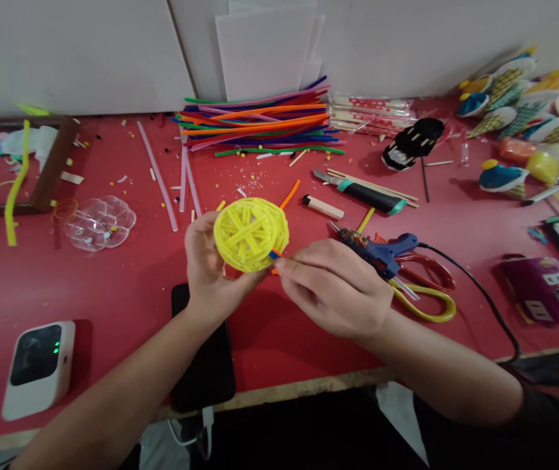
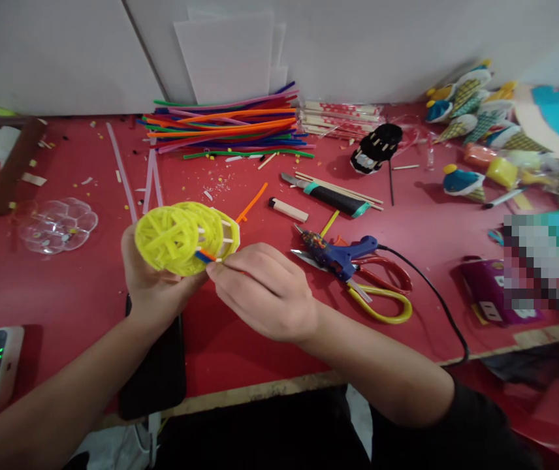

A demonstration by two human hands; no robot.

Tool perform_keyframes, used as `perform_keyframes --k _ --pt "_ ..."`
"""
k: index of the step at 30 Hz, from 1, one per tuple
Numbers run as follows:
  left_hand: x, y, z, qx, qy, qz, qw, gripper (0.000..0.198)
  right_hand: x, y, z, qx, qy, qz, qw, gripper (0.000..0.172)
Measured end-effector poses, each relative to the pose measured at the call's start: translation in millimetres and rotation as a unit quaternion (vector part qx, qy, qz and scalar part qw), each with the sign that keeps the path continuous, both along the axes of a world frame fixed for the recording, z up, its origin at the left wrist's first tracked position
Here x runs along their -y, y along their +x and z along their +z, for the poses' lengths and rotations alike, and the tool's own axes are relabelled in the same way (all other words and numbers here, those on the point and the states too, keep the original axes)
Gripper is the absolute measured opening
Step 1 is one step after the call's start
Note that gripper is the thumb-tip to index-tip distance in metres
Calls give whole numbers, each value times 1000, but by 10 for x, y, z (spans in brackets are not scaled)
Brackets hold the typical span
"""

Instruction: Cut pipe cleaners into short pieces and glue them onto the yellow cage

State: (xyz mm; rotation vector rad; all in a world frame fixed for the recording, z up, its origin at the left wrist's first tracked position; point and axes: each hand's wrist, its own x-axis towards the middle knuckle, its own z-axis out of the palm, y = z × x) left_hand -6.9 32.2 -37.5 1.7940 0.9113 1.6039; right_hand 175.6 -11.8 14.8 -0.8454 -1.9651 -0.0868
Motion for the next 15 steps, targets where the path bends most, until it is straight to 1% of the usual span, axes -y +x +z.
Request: perform_keyframes --k 2,5,7,9,12,15 --pt "7 2 -1 -1 -14 6 1000 74 -1 -7 -3 -6 -5 -8 1000 13" --pt "3 3 -15 -6 -8 7 1000 82 -2 -14 -5 -16 -12 -7 1000 13" --pt "-7 2 -23 -5 -5 7 1000 83 -2 -14 -4 -19 -15 -1 1000 12" --pt "-18 1 -26 -2 -5 2 1000 83 1 -12 -1 -24 -14 3 1000 12" --pt "-30 2 -27 9 3 -17 1000 90 8 -10 6 -27 -21 0 999 14" --pt "-25 10 -31 22 -15 -24 999 92 6 -8 7 -23 -28 -6 999 16"
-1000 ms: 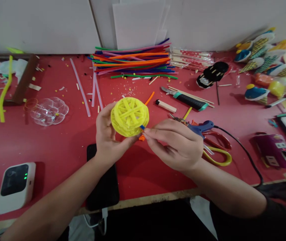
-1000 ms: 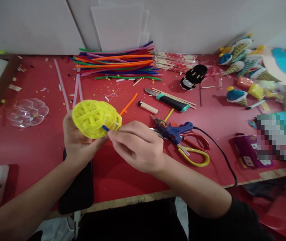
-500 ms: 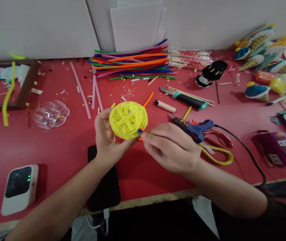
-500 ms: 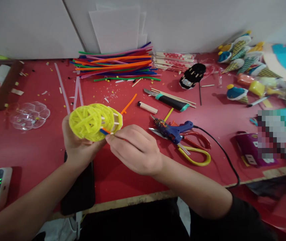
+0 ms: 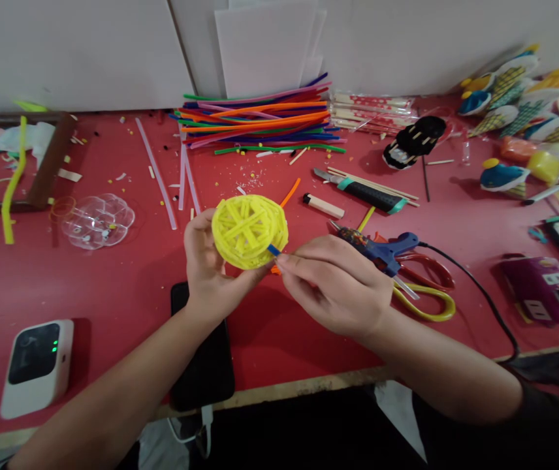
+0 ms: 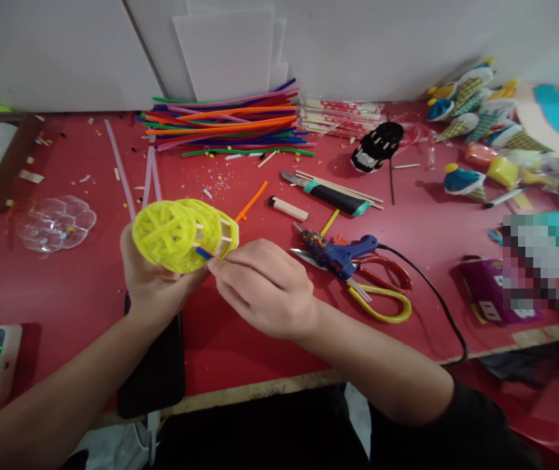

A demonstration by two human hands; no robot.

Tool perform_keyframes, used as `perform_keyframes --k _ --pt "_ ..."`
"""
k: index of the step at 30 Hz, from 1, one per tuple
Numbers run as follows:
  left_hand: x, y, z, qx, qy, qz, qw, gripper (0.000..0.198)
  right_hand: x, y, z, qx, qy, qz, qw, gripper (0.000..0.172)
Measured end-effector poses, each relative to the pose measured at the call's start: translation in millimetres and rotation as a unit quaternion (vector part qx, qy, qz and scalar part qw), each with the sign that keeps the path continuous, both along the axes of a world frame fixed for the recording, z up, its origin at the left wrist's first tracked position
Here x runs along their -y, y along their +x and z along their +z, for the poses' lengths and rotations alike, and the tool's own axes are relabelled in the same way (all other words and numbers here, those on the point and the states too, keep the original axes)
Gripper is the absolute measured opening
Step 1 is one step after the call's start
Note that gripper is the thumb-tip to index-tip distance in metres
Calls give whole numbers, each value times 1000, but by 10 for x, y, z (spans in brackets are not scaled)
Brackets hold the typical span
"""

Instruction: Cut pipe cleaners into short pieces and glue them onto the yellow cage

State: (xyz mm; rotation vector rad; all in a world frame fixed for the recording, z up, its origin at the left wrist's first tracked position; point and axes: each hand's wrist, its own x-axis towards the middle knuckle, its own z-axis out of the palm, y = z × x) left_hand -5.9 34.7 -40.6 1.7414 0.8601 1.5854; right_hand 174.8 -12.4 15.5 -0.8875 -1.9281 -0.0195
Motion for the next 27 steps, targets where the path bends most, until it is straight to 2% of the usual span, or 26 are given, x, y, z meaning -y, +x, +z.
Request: perform_keyframes --k 3,8,12,16,18,20,23,27 --pt "13 11 -2 22 -24 2 999 86 -30 10 -13 -13 10 -16 1000 17" --pt "8 24 13 40 -59 36 997 61 -153 60 -106 -30 -4 -75 997 16" --pt "-9 32 30 60 -68 47 995 59 -247 97 -260 53 -98 -86 990 18" --pt "-1 29 24 68 -97 50 992 63 -275 111 -374 169 -221 -87 956 17" --pt "3 22 12 61 -106 66 990 67 -268 110 -373 187 -247 -82 947 14" --pt "0 14 -5 47 -99 79 991 71 -254 102 -330 156 -225 -84 958 12" --pt "-18 3 -29 13 -56 89 994 78 -223 83 -223 34 -149 -73 986 10" --pt "-32 -3 -47 -41 6 92 995 84 -183 58 -123 -67 -98 -50 992 3"
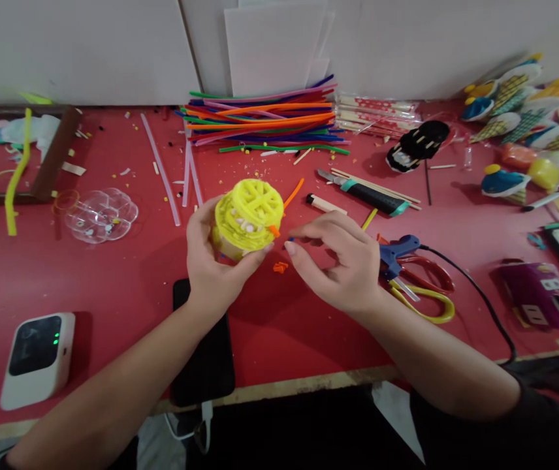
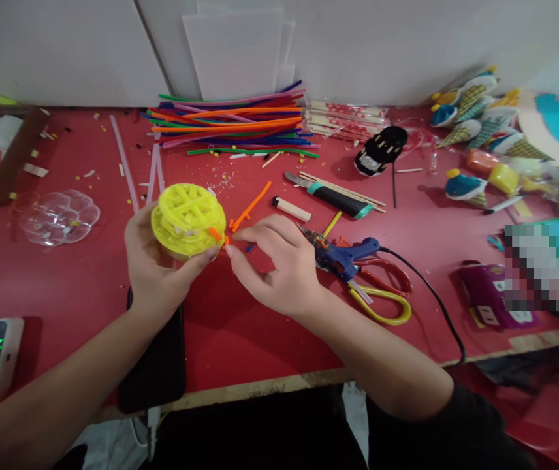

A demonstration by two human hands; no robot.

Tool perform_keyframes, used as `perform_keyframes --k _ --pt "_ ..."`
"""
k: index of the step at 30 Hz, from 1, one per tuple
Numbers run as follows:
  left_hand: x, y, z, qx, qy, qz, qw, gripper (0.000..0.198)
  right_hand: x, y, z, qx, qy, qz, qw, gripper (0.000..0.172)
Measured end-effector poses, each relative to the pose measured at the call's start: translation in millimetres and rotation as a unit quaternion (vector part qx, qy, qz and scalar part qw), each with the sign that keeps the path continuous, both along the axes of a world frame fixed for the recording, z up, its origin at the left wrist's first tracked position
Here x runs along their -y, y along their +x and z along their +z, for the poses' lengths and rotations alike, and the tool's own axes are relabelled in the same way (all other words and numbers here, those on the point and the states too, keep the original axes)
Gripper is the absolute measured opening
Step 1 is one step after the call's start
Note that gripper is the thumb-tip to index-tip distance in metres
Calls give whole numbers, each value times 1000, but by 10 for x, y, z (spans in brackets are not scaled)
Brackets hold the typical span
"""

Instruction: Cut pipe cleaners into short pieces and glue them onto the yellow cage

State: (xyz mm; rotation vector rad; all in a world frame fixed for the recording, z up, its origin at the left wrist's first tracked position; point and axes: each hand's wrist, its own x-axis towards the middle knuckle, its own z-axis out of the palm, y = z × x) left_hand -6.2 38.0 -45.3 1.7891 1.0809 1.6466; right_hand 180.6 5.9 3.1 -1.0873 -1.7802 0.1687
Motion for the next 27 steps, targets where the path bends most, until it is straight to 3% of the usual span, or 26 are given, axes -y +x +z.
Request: perform_keyframes --k 14,27 --pt "98 -12 97 -121 1 21 992 74 32 -40 1 -22 -40 -4 999 11" --pt "103 15 93 -57 -17 -25 998 76 43 -30 23 -13 -21 -24 999 12"
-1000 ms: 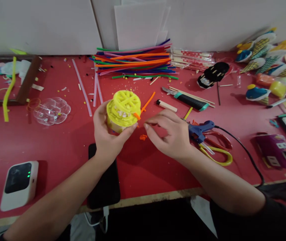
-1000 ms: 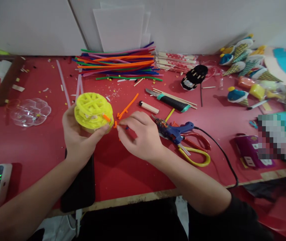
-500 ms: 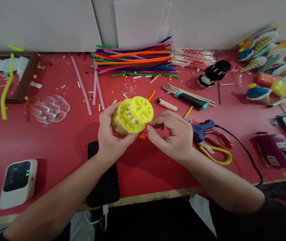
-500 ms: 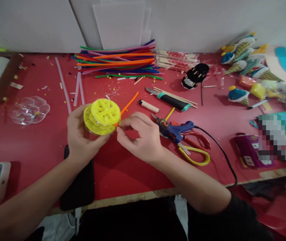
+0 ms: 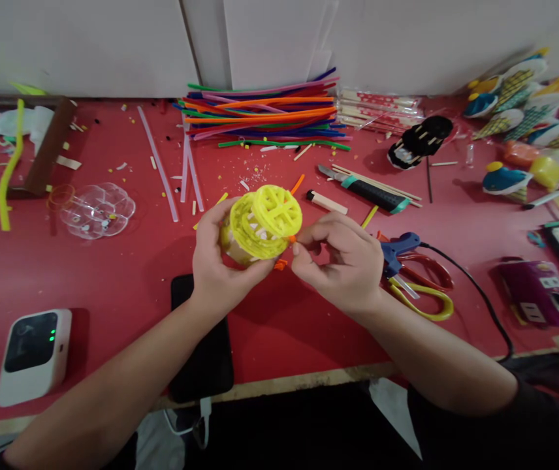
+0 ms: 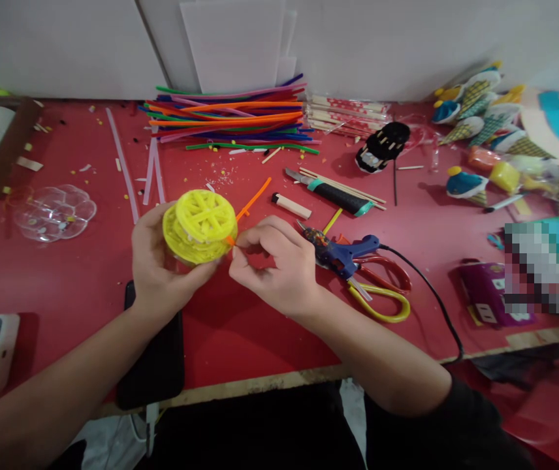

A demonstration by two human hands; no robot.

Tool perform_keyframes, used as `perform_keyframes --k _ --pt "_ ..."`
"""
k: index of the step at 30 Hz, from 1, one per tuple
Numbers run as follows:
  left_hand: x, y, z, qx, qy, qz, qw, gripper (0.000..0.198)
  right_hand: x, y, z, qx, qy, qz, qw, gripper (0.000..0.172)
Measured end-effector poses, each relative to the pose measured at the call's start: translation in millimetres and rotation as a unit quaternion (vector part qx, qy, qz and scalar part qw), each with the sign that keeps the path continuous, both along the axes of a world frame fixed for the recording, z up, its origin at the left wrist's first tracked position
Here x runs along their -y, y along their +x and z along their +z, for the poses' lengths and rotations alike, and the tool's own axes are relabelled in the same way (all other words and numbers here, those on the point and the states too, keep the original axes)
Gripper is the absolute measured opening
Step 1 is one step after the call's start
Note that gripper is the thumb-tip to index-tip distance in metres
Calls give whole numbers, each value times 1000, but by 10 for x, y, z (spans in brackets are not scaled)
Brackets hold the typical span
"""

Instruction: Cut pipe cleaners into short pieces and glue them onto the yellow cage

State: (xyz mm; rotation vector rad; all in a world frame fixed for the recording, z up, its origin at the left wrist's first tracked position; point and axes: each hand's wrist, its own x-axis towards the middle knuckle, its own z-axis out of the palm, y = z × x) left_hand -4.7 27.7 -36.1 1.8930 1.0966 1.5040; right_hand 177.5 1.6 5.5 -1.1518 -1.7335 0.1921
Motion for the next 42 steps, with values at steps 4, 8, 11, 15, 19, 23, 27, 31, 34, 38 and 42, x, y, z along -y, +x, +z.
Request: perform_keyframes --k 4,8,11,15,19,23,27,31,34,38,42 --pt "-16 -13 5 4 -6 -1 1000 77 0 5 -5 -2 8 6 1000 12" --pt "-32 -21 -17 14 -9 1 1000 82 -3 4 -27 14 26 26 999 12" --pt "-36 -10 -47 37 -25 -5 999 85 -16 5 -47 32 32 35 998 12" --pt "-19 23 -57 106 -44 -36 993 79 -40 10 -56 39 17 11 999 13" --pt "-7 41 -28 144 -85 -39 985 73 -58 21 -48 21 7 -27 999 13" --pt "-65 32 -39 203 -57 0 978 53 -89 81 -42 11 3 -27 1000 13" --pt "-133 -2 -79 246 -41 49 967 43 -136 171 -40 113 -71 109 985 11" --pt "-138 -29 -96 225 -52 51 972 49 -177 185 -52 317 -248 179 898 8" --pt "-129 -28 -94 204 -53 47 976 51 -192 169 -55 354 -296 170 871 13" --pt "-130 -8 -77 175 -56 59 981 50 -163 173 -24 343 -290 177 876 21" --pt "-126 5 -53 184 -59 61 979 47 -88 148 17 313 -272 167 894 24"
